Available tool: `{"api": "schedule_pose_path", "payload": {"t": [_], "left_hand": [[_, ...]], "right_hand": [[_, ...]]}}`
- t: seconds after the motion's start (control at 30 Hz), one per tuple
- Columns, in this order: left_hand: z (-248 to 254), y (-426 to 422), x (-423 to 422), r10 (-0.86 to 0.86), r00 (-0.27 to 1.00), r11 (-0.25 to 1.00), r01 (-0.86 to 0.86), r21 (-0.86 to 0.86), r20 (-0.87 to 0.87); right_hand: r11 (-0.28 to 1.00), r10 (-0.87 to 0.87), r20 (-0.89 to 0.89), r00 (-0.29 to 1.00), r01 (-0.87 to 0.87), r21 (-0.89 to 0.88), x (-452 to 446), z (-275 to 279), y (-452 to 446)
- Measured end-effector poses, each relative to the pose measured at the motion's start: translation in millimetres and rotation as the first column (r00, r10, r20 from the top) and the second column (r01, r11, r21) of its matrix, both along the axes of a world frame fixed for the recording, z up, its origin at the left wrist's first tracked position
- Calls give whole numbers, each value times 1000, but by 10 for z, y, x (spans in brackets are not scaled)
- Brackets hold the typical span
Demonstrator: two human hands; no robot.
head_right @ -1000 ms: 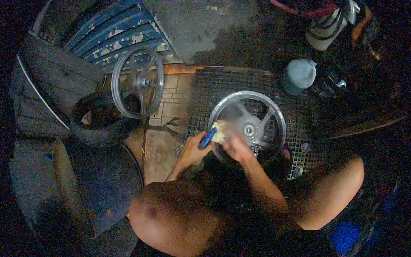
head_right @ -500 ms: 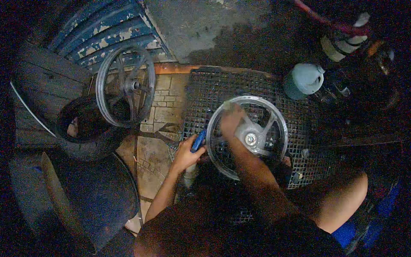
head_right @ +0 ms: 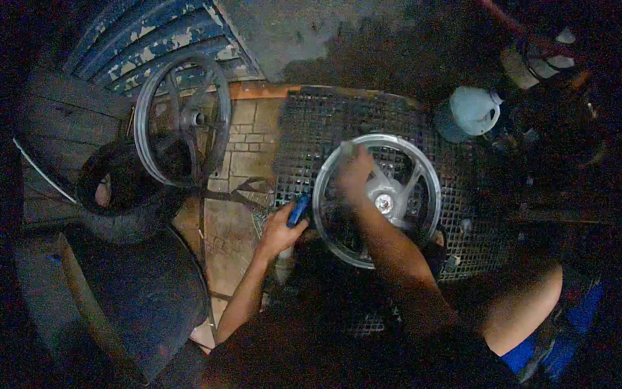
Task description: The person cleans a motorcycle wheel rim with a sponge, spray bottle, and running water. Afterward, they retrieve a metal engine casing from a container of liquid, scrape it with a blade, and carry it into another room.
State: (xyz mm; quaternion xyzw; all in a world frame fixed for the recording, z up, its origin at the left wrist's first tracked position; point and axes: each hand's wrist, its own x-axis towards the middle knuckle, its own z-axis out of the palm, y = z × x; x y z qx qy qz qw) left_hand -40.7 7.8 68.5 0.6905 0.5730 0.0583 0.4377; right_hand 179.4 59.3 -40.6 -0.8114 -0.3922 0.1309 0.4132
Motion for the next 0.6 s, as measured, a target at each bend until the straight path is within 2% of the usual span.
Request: {"api": "schedule_pose_path", "payload": {"t": [0.03,0.07,0.13,0.2,0.23,0.27,0.3,0.37,0.4,0.43,0.53,0.57,0.6], "left_hand": [[-27,-33,-23,-9,1000,1000,9,4,-4],[-73,-69,-46,-8,1000,1000,8,25,-19],[-155,-108,-62,2,999,997,1,76,-41],[-188,-88,-84,-4,1000,999,3,-48,-16],[-204,-81,-96,-8,1000,994,7,-110,-6],[-240,-131,-121,-13,1000,999,13,-52,2],[-250,-191,-149,-18,1000,1000,18,6,9],[-269,-248,-174,-34,999,997,32,74,23],[-200,-255,-157,-45,999,996,43,78,27],[-145,-272,-144,-59,998,995,56,78,32],[-87,-246,-157,-70,996,991,64,-115,-49],[-234,-350,-240,-70,997,995,71,73,-15],[-321,-380,-288,-82,996,996,83,41,-29]], "right_hand": [[998,-64,-55,996,64,8,27,-2,27],[998,58,63,996,-56,-23,-67,-11,-71],[952,305,288,908,-283,-118,-331,81,-311],[935,340,81,937,-326,-142,-248,51,-350],[947,277,-38,960,-279,-161,-160,127,-255],[954,203,-159,966,-232,-189,-118,195,-218],[974,186,-149,971,-202,-100,-137,235,-230],[930,333,-83,939,-341,-134,-337,202,-399],[900,405,-49,913,-408,-155,-424,237,-488],[817,494,-104,863,-502,-283,-448,274,-575],[861,443,-216,870,-480,-168,-321,369,-473],[907,378,-166,911,-400,-131,-339,397,-431],[896,403,-160,901,-424,-131,-401,373,-474]]}}
